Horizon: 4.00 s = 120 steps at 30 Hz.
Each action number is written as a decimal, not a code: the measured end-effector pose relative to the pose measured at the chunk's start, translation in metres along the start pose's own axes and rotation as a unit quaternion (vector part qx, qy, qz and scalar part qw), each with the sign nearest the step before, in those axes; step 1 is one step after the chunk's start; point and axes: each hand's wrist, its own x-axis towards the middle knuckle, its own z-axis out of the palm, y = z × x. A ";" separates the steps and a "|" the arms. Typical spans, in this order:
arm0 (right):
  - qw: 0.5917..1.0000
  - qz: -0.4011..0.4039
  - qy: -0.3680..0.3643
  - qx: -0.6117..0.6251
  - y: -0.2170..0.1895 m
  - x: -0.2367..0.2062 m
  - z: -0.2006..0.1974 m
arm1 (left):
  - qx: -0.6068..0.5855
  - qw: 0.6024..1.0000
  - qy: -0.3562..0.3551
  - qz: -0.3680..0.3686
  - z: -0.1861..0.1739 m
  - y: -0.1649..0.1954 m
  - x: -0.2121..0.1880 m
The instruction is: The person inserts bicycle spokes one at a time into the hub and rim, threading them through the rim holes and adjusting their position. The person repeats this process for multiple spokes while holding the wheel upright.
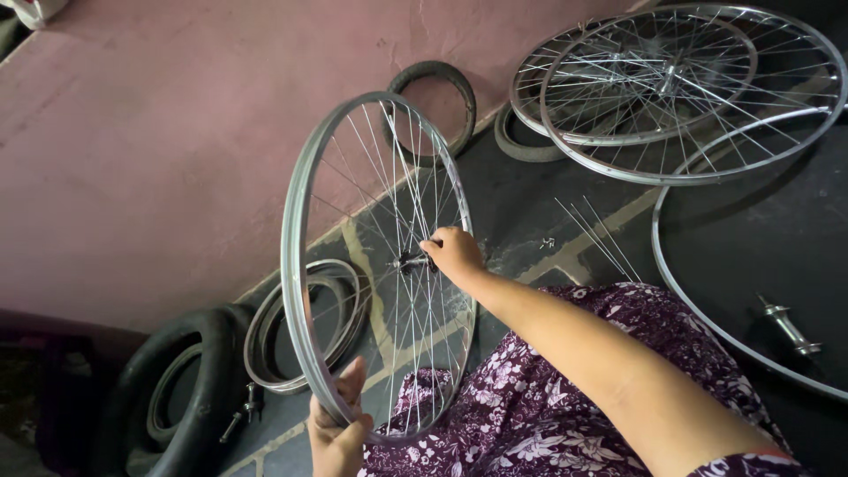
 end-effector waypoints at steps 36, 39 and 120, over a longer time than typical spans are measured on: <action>0.847 -0.515 -0.027 -0.126 -0.131 -0.091 -0.063 | 0.065 0.997 0.039 -0.030 0.039 0.019 -0.009; 0.850 -0.508 -0.014 -0.137 -0.130 -0.086 -0.056 | 0.089 0.995 0.019 -0.031 0.045 0.021 -0.009; 0.956 0.231 0.017 -0.182 0.210 -0.029 -0.140 | 0.160 0.982 0.103 -0.009 0.074 0.037 0.032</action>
